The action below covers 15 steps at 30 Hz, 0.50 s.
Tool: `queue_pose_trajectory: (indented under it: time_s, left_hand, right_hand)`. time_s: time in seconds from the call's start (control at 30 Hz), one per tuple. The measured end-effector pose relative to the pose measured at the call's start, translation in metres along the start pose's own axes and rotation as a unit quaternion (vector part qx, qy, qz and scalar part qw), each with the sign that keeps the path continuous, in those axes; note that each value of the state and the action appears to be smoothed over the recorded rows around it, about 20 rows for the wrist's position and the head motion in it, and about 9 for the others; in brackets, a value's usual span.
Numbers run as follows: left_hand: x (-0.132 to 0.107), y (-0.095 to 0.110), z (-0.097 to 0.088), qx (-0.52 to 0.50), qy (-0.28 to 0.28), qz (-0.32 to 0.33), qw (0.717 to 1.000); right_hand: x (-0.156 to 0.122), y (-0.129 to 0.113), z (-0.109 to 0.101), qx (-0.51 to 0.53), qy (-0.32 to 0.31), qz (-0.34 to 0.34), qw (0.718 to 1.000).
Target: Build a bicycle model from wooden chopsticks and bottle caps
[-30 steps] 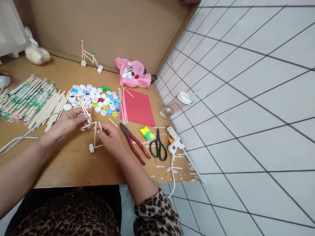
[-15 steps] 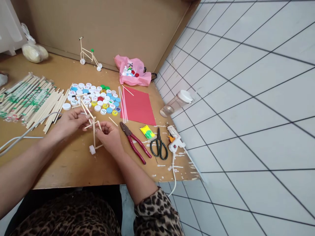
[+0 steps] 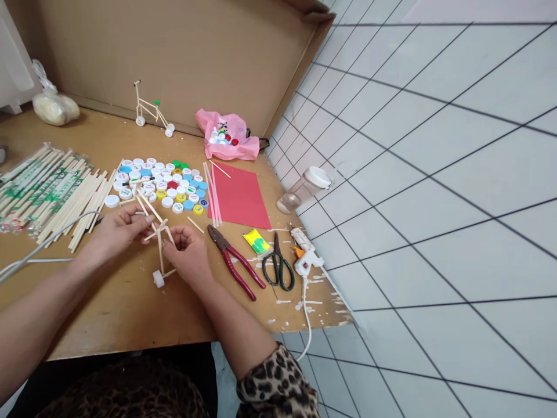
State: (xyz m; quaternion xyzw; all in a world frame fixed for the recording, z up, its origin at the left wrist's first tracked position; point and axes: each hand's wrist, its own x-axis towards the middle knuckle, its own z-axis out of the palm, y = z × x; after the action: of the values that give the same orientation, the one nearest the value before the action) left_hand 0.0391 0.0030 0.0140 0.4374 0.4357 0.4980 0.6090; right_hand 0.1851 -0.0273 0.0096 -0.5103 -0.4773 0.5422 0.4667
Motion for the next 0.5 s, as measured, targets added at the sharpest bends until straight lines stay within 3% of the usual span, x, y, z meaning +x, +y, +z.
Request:
queue_pose_trajectory:
  time_s: [0.5]
  left_hand:
    - [-0.0022, -0.0013, 0.0012, 0.007, -0.006, -0.002, 1.0]
  right_hand:
    - [0.004, 0.0047, -0.002, -0.017, -0.006, -0.015, 1.0]
